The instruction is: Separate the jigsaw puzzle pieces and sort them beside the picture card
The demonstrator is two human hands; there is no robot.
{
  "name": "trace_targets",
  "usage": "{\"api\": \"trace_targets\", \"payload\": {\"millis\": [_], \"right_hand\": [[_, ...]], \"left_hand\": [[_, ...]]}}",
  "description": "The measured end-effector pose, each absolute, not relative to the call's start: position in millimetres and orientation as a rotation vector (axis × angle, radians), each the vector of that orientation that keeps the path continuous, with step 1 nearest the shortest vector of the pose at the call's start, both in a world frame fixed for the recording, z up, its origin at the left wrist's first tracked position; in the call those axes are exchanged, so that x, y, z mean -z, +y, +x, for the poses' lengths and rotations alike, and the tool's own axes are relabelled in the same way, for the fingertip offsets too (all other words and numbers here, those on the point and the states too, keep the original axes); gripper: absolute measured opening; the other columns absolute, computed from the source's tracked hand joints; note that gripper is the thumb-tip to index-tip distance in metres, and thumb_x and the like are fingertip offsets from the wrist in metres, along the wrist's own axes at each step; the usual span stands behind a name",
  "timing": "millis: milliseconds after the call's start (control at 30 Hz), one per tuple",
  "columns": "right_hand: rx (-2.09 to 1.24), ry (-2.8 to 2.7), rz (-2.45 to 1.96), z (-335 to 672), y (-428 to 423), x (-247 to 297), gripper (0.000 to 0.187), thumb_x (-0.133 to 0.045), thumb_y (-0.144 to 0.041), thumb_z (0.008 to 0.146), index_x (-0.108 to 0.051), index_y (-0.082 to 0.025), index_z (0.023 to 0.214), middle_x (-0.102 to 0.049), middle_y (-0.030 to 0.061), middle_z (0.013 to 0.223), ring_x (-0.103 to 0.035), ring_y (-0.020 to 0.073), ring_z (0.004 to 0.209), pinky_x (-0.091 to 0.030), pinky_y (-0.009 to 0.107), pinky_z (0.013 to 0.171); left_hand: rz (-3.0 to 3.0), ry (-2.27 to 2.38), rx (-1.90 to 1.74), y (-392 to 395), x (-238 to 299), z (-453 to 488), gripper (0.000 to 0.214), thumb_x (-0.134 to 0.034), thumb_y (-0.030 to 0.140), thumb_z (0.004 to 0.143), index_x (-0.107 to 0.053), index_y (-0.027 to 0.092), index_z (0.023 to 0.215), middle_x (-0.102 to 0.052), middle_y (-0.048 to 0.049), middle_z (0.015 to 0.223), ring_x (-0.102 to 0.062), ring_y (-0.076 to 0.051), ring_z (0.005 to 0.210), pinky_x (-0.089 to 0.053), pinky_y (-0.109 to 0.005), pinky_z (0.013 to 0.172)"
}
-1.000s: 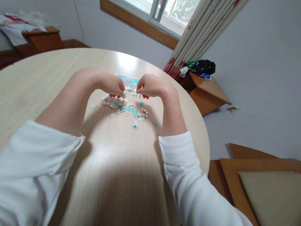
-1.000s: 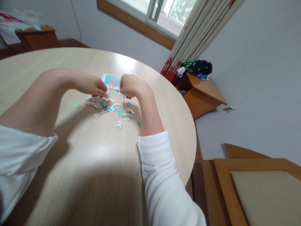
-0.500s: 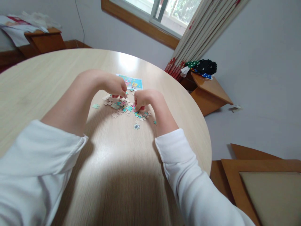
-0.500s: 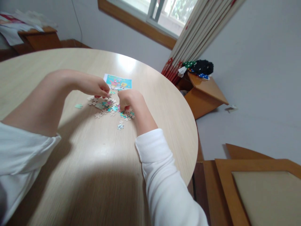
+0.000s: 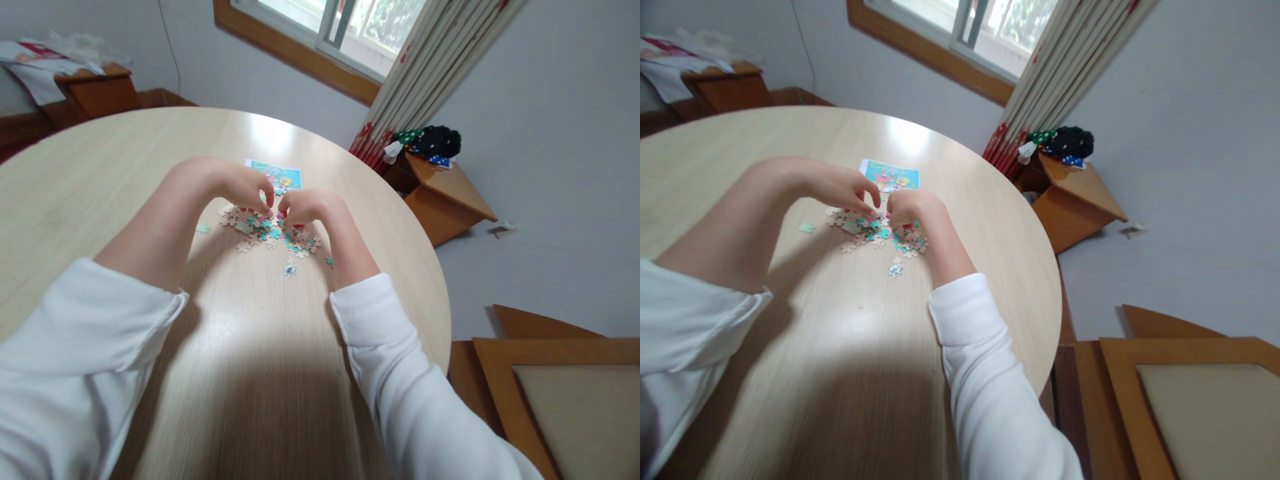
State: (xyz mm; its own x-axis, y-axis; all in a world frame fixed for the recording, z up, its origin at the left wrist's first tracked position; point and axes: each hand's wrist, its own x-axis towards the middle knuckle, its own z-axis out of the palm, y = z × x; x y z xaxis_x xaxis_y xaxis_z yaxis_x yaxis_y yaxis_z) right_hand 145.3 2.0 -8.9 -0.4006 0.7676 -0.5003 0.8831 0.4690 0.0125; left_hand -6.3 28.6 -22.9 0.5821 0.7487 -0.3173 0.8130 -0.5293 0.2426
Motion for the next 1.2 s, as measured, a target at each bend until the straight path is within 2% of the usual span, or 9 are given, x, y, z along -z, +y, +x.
{"api": "trace_targets", "payload": {"millis": [100, 267, 433, 633, 900, 967, 1067, 1200], "right_hand": [[0.368, 2.408, 1.465, 148, 0, 3, 0.025, -0.066, -0.017, 0.076, -0.070, -0.013, 0.101, -0.071, 0.0071, 0.088, -0.063, 0.0160, 0.077, -0.044, 0.024, 0.063], [0.498, 2.547, 1.604, 153, -6, -8, 0.023, -0.065, -0.021, 0.080, -0.069, -0.013, 0.101, -0.068, 0.0052, 0.081, -0.064, 0.0151, 0.076, -0.046, 0.025, 0.069], [0.508, 2.589, 1.618, 155, -10, -13, 0.022, -0.063, -0.023, 0.082, -0.070, -0.012, 0.099, -0.068, 0.0063, 0.079, -0.064, 0.0157, 0.075, -0.047, 0.027, 0.069], [0.461, 2.517, 1.604, 152, -10, -12, 0.024, -0.062, -0.023, 0.081, -0.071, -0.010, 0.100, -0.070, 0.0076, 0.077, -0.064, 0.0181, 0.076, -0.048, 0.029, 0.070], [0.362, 2.550, 1.708, 174, -37, -6, 0.026, -0.056, -0.023, 0.086, -0.069, -0.012, 0.106, -0.070, 0.0118, 0.105, -0.064, 0.0202, 0.096, -0.047, 0.031, 0.086], [0.338, 2.529, 1.804, 195, -48, 5, 0.033, -0.055, -0.026, 0.087, -0.064, -0.012, 0.116, -0.066, 0.0142, 0.115, -0.062, 0.0222, 0.105, -0.045, 0.033, 0.093], [0.257, 2.533, 1.966, 230, -67, 29, 0.054, -0.052, -0.036, 0.089, -0.045, -0.012, 0.137, -0.049, 0.0204, 0.138, -0.052, 0.0277, 0.123, -0.039, 0.040, 0.104], [0.349, 2.478, 2.115, 258, -92, 67, 0.076, -0.040, -0.051, 0.091, -0.014, -0.015, 0.152, -0.020, 0.0192, 0.156, -0.019, 0.0300, 0.144, -0.024, 0.049, 0.114]], "left_hand": [[2.471, 1.263, 0.216, 32, 25, -7, 0.053, -0.051, 0.054, 0.070, -0.065, 0.032, 0.115, -0.068, 0.0011, 0.092, -0.057, -0.022, 0.098, -0.037, -0.028, 0.088], [2.499, 1.325, 0.064, 47, 32, -11, 0.053, -0.043, 0.049, 0.076, -0.065, 0.025, 0.117, -0.064, 0.0011, 0.090, -0.057, -0.023, 0.095, -0.037, -0.032, 0.083], [2.468, 1.327, -0.018, 44, 28, -9, 0.045, -0.049, 0.044, 0.072, -0.068, 0.025, 0.107, -0.064, 0.0007, 0.081, -0.057, -0.022, 0.089, -0.037, -0.030, 0.078], [2.394, 1.326, 0.061, 34, 22, -5, 0.032, -0.055, 0.040, 0.067, -0.071, 0.026, 0.091, -0.063, 0.0006, 0.069, -0.057, -0.021, 0.080, -0.037, -0.029, 0.074], [2.380, 1.356, 0.129, 34, 28, -4, 0.025, -0.057, 0.039, 0.066, -0.070, 0.022, 0.077, -0.061, -0.0018, 0.062, -0.058, -0.023, 0.077, -0.039, -0.031, 0.073], [2.382, 1.350, 0.140, 32, 27, -4, 0.026, -0.057, 0.041, 0.065, -0.070, 0.020, 0.074, -0.060, -0.0027, 0.060, -0.058, -0.023, 0.073, -0.040, -0.031, 0.071], [2.408, 1.327, 0.186, 28, 21, -4, 0.032, -0.055, 0.044, 0.067, -0.070, 0.019, 0.077, -0.062, -0.0046, 0.063, -0.058, -0.023, 0.071, -0.041, -0.032, 0.070], [2.405, 1.370, 0.264, 21, 15, -3, 0.032, -0.052, 0.042, 0.070, -0.071, 0.019, 0.080, -0.065, -0.0061, 0.071, -0.058, -0.022, 0.074, -0.040, -0.031, 0.070]]}}
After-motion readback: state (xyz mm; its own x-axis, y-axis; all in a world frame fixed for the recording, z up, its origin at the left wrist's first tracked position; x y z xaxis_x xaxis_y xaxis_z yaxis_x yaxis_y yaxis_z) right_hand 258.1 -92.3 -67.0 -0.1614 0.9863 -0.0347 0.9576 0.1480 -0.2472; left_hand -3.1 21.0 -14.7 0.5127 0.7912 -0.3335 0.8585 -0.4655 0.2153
